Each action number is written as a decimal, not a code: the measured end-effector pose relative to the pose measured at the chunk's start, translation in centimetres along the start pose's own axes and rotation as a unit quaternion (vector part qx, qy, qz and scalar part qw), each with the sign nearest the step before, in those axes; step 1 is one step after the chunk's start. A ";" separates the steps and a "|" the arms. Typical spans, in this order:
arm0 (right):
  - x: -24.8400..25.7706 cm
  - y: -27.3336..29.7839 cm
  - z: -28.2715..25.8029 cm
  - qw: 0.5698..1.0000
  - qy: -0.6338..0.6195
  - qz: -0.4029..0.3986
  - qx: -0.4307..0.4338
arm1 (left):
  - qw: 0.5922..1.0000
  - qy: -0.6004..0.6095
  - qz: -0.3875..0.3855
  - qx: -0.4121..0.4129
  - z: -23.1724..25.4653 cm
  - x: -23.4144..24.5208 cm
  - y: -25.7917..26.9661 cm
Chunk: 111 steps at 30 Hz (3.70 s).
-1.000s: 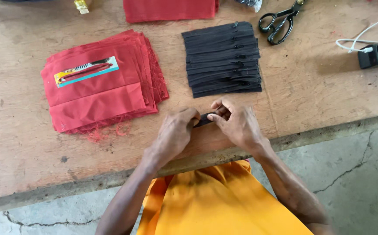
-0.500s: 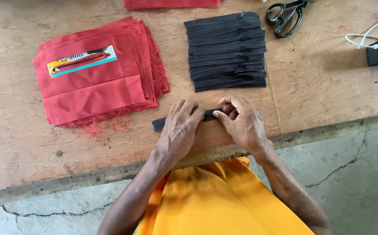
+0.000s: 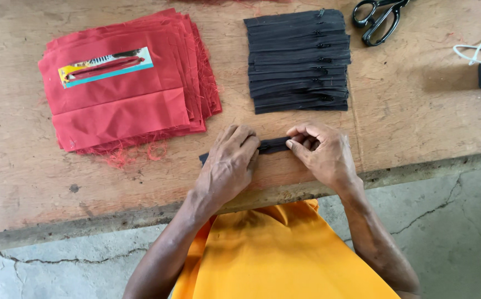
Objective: The person assembles red fabric pouches by hand-sewing black zippers into the top openings. They repeatedly pick up a pouch, align the zipper, and stitch it in place using a needle and thread, then place the finished item on a stack.
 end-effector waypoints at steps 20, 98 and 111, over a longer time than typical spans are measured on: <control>0.7 -0.8 1.3 0.999 -0.004 -0.043 0.029 | 1.000 0.008 0.005 0.030 -1.6 2.8 1.2; 2.8 -0.8 -5.8 0.876 -0.462 -0.014 0.135 | 0.876 0.362 0.212 0.237 -4.0 11.3 1.3; 4.1 1.9 -1.0 0.947 -0.308 0.052 0.076 | 0.918 0.268 0.131 0.262 -3.3 7.7 3.6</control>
Point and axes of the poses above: each hand's wrist, its own y-axis away from the middle knuckle, its own x-axis out of the back of the hand, z = x × y, the point moved 5 cm from there along -y, towards the middle knuckle, and after that the axes turned 15 degrees about -y, right-handed, at the moved point
